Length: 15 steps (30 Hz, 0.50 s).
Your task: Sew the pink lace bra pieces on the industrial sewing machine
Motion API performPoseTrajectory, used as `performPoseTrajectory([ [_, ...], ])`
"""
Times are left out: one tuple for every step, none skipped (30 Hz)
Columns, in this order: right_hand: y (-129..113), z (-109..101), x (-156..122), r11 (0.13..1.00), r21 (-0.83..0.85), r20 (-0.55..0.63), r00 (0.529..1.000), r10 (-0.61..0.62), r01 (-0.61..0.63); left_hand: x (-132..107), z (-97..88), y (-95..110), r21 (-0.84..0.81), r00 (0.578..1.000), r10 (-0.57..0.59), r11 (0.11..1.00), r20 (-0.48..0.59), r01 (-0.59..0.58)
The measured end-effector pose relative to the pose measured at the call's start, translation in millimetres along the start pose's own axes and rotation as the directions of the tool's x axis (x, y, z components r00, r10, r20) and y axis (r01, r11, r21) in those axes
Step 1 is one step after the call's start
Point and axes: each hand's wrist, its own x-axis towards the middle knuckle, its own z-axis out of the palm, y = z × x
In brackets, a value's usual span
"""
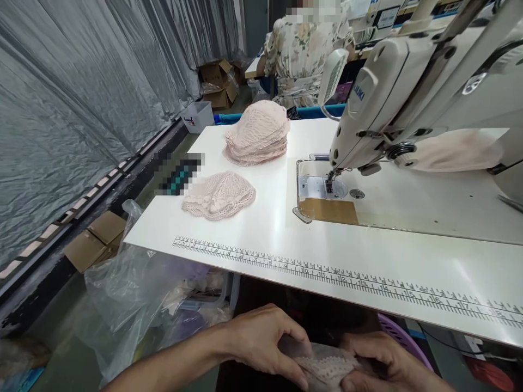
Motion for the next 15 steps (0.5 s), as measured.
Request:
performPoseTrajectory([
  [3, -1, 0, 1.000, 0.008, 0.005, 1.000, -0.004, 0.004, -2, -0.8, 0, -0.027, 1.000, -0.022, 0.999, -0.012, 0.022],
  [6, -1, 0, 1.000, 0.014, 0.014, 1.000, -0.017, 0.017, -3, -1.2, -1, -0.064, 0.999, -0.041, 0.997, -0.022, 0.039],
  [7, -2, 1, 0.999, 0.020, 0.029, 0.999, -0.043, 0.043, -4, -1.1, -1, -0.108, 0.998, -0.051, 0.993, -0.027, 0.048],
  [7, -3, 1, 0.997, 0.029, 0.048, 0.996, -0.076, 0.074, -4, -0.5, -1, -0.151, 0.998, -0.055, 0.987, -0.026, 0.051],
  [6, -3, 2, 0.993, 0.044, 0.069, 0.991, -0.111, 0.108, -4, 0.5, -2, -0.187, 0.998, -0.052, 0.981, -0.018, 0.048],
  [3, -4, 2, 0.988, 0.058, 0.086, 0.986, -0.145, 0.140, -4, 1.7, -3, -0.217, 0.999, -0.047, 0.975, -0.004, 0.045],
  [0, -4, 3, 0.984, 0.069, 0.097, 0.980, -0.172, 0.166, -3, 2.8, -3, -0.242, 0.999, -0.042, 0.969, 0.011, 0.043],
  [-4, -5, 4, 0.980, 0.076, 0.108, 0.976, -0.190, 0.182, -3, 3.7, -4, -0.261, 0.999, -0.039, 0.964, 0.022, 0.043],
  [-7, -5, 5, 0.979, 0.074, 0.113, 0.974, -0.195, 0.188, -3, 4.1, -5, -0.275, 0.999, -0.038, 0.960, 0.031, 0.045],
  [-11, -5, 5, 0.980, 0.069, 0.112, 0.975, -0.192, 0.185, -4, 4.0, -5, -0.286, 0.999, -0.040, 0.957, 0.038, 0.049],
  [-13, -6, 5, 0.982, 0.063, 0.107, 0.977, -0.182, 0.176, -4, 3.4, -6, -0.293, 0.998, -0.045, 0.955, 0.046, 0.056],
  [-15, -5, 5, 0.985, 0.058, 0.104, 0.980, -0.171, 0.165, -5, 2.6, -6, -0.297, 0.997, -0.053, 0.953, 0.057, 0.068],
  [-15, -5, 4, 0.985, 0.059, 0.102, 0.981, -0.167, 0.162, -6, 1.6, -6, -0.299, 0.995, -0.065, 0.951, 0.070, 0.083],
  [-14, -4, 4, 0.984, 0.062, 0.103, 0.980, -0.170, 0.165, -7, 0.6, -6, -0.295, 0.993, -0.081, 0.950, 0.080, 0.101],
  [-13, -4, 3, 0.982, 0.070, 0.109, 0.978, -0.180, 0.173, -8, -0.1, -6, -0.281, 0.992, -0.098, 0.952, 0.083, 0.118],
])
